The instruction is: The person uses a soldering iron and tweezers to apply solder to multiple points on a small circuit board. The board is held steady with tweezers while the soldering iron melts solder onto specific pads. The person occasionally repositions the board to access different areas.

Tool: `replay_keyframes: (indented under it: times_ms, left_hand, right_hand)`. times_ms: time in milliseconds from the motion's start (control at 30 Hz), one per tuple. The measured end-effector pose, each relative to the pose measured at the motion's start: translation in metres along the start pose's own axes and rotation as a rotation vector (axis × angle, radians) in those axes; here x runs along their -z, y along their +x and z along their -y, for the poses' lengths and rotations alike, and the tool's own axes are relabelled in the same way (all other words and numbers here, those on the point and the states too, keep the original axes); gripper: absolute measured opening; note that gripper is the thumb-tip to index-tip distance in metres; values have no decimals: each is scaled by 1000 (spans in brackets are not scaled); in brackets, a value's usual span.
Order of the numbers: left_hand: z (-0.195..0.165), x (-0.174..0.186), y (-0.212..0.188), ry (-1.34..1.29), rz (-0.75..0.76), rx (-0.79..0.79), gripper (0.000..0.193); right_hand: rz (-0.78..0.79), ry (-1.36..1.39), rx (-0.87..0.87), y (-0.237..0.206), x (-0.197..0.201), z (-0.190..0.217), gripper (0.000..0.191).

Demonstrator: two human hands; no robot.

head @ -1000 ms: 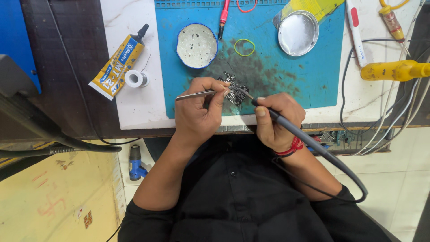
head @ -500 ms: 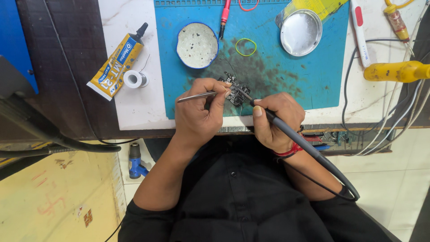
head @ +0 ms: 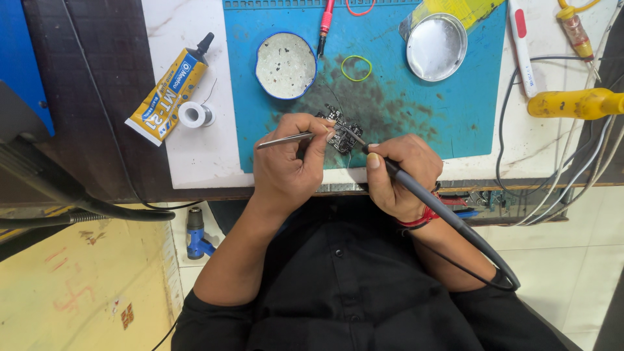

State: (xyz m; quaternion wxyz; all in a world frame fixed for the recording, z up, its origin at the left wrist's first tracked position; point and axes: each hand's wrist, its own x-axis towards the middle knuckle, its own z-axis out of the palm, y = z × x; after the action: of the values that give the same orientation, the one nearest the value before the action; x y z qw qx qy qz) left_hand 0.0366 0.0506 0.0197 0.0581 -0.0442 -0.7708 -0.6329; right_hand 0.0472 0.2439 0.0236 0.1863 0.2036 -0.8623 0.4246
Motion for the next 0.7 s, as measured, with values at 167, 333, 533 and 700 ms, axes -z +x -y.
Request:
replay_keyframes:
  times_ms: [167, 333, 533, 700]
  left_hand:
    - [0, 0, 0, 17, -1, -4, 11]
    - [0, 0, 1, 16, -2, -4, 11]
    - [0, 0, 1, 11, -3, -9, 11]
    - [0, 0, 1, -3, -5, -9, 11]
  right_hand:
    - [1, 1, 14, 1, 0, -1, 7]
    - [3, 0, -1, 0, 1, -1, 6]
    - [-1, 1, 1, 0, 1, -1, 6]
    - [0, 3, -9, 1, 2, 0, 7]
